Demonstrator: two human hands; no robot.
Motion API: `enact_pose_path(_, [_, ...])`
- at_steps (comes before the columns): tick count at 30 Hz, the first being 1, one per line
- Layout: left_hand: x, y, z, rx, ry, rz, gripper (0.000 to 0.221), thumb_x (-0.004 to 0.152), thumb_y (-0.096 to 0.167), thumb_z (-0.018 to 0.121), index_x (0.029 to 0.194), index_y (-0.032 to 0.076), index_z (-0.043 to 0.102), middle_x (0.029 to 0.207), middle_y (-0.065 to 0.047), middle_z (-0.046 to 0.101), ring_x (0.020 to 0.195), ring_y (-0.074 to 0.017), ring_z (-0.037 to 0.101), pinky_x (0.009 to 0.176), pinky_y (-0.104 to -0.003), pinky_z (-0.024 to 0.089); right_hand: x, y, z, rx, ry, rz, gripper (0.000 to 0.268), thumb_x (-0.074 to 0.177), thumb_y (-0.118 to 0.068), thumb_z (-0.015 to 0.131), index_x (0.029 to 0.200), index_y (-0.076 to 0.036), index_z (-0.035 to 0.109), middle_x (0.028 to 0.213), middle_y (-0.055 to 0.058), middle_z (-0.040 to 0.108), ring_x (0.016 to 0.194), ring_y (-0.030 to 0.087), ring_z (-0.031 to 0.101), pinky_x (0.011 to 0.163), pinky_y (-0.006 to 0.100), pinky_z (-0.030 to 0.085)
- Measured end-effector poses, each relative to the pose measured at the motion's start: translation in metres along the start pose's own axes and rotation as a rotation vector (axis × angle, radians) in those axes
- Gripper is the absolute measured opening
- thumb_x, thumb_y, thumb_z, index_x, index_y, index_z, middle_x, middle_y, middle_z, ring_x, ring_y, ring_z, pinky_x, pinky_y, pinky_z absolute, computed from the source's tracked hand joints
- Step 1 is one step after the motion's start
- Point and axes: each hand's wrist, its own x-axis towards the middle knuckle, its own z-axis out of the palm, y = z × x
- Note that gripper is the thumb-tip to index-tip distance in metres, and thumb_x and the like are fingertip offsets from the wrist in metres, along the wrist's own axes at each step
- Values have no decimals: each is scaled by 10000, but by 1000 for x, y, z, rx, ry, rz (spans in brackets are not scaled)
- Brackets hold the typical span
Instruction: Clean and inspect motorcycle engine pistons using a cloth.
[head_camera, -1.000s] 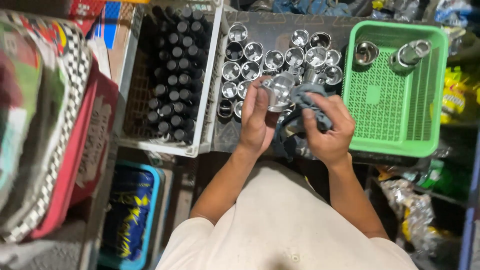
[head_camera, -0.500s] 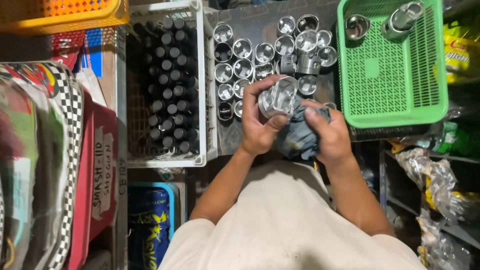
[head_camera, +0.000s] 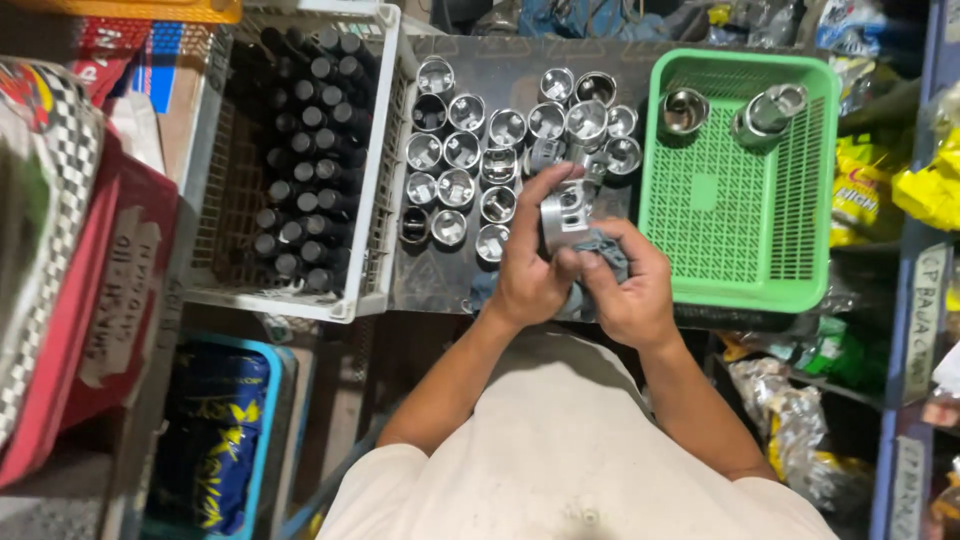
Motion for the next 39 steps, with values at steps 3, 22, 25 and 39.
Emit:
enact_pose_path(3, [-2,-1,7,-206,-50,-65,642,1107,498,360,1529,21,443,1465,-161,558,1429,-256,472,1252,-435,312,-1,31,-32,-10,-9,-24,285,1009,-264,638,1112,-4,691,857,78,643,740,117,553,652,282,468])
enact_pose_path(22, [-14,8,13,-251,19,-64,553,1003,337,670,1414,9,496,1420,-153,566,1400,-224,495,1216,-373,363,13,3,-29,-125,106,-23,398,1111,-265,584,770,-72,650,596,15,549,593,76,468,578,241,414])
enact_pose_path(25, [-10,11,-5,-372,52,-108,564,1010,333,667,1426,-2,483,1407,-160,574,1372,-222,510,1203,-379,380,11,-12,-16,-131,198,-80,366,1144,-240,489,936,-18,693,708,91,603,731,111,512,689,294,445])
enact_pose_path(39, [-18,8,-60,-520,214,-423,483,1094,395,462,1397,19,486,1259,-189,638,1142,-208,614,1044,-374,471,-12,-1,74,-737,32,-469,353,1002,-249,680,1343,-180,741,931,135,556,647,415,617,562,486,506])
